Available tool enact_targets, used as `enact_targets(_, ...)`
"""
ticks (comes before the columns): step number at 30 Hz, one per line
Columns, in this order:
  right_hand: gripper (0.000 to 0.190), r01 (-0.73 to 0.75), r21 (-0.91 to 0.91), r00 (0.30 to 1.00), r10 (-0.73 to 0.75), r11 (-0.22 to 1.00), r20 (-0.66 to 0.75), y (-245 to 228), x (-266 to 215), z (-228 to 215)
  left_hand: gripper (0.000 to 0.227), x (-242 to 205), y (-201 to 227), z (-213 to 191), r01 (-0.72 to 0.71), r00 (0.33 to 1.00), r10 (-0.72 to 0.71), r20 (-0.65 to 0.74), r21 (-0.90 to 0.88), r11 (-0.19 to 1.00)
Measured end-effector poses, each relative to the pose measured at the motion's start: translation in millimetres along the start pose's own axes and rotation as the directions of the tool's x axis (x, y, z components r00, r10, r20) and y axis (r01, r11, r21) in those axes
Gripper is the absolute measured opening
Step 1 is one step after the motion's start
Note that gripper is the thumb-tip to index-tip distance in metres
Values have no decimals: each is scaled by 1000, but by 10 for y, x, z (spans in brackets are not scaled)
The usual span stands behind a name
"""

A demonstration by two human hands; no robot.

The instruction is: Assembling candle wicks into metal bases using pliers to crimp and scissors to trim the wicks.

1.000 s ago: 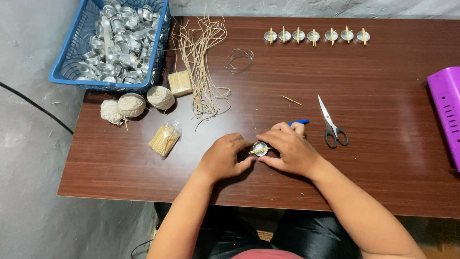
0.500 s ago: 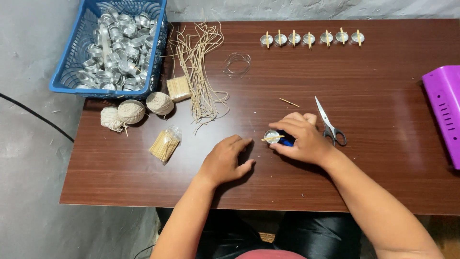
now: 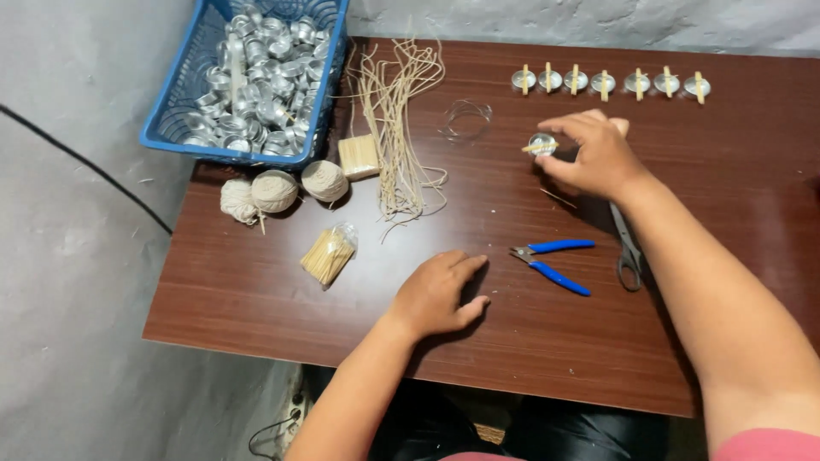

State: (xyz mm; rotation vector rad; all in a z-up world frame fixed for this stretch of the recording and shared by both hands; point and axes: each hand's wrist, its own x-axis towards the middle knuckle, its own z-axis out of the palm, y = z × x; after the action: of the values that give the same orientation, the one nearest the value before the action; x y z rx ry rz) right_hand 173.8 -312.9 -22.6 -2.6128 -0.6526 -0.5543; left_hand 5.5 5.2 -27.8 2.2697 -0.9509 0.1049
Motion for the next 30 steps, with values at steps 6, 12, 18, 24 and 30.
enact_targets(6,44,-126,58,982,116,990,147,121,915,186,58,-27,-50,138,-36,998,36,-51,-5,999)
enact_targets(12,50,-259,43,940,241,965,242,154,1426,379,57,-11,-8,79,9,1000,-10,-14,-19,1000)
enact_targets(18,51,-243,-2,922,232,970,311,281,1643,512,55,-6,-4,56,-19,999,17,-43,-31,999)
enact_targets(24,52,-204,-57,912,211,977,351,349,1717,651,55,-1,-18,58,-5,999,4,-36,-38,999)
enact_targets(30,49,-271,-144,861,306,952,407,176,1711,524,55,-10,-26,78,-1,999,0,-37,-39,999)
